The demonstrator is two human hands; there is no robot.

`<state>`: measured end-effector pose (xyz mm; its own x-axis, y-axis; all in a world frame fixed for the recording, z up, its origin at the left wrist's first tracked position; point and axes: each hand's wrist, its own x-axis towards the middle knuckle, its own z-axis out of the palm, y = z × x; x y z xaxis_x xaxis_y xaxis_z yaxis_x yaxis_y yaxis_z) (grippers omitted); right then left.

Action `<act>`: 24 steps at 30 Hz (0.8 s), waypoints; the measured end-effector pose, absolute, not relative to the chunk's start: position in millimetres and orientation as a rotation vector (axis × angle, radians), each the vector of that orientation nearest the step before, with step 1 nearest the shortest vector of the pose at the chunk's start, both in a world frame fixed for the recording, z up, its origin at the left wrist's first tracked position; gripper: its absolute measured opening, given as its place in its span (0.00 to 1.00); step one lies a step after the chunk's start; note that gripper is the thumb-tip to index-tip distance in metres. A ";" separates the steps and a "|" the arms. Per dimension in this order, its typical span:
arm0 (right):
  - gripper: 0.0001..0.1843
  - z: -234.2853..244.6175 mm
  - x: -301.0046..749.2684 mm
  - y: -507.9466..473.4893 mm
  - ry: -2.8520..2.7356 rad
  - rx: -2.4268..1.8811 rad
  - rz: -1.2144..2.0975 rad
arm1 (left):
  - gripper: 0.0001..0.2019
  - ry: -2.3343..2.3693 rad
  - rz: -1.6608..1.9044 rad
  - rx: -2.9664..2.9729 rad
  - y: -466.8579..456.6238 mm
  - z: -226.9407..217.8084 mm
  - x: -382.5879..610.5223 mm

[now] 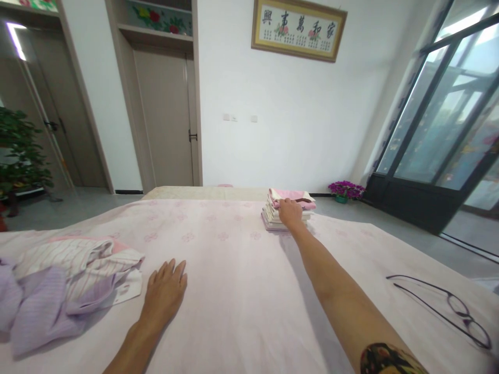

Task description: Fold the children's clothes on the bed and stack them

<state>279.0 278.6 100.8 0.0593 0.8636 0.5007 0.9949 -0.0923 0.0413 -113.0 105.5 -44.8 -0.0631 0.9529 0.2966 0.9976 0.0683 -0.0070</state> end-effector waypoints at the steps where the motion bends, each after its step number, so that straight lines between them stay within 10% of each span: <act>1: 0.16 102.5 280.1 280.2 -1.873 -2.030 -0.584 | 0.23 -2.115 -0.304 -1.987 106.0 -44.5 -113.0; 11: 0.13 141.8 228.3 201.3 -1.852 -1.773 -0.469 | 0.23 -2.076 -0.412 -2.022 109.4 -49.8 -116.9; 24: 0.25 76.5 174.5 101.6 -2.788 -0.954 0.637 | 0.21 -2.166 -0.777 -2.150 106.0 -37.5 -129.7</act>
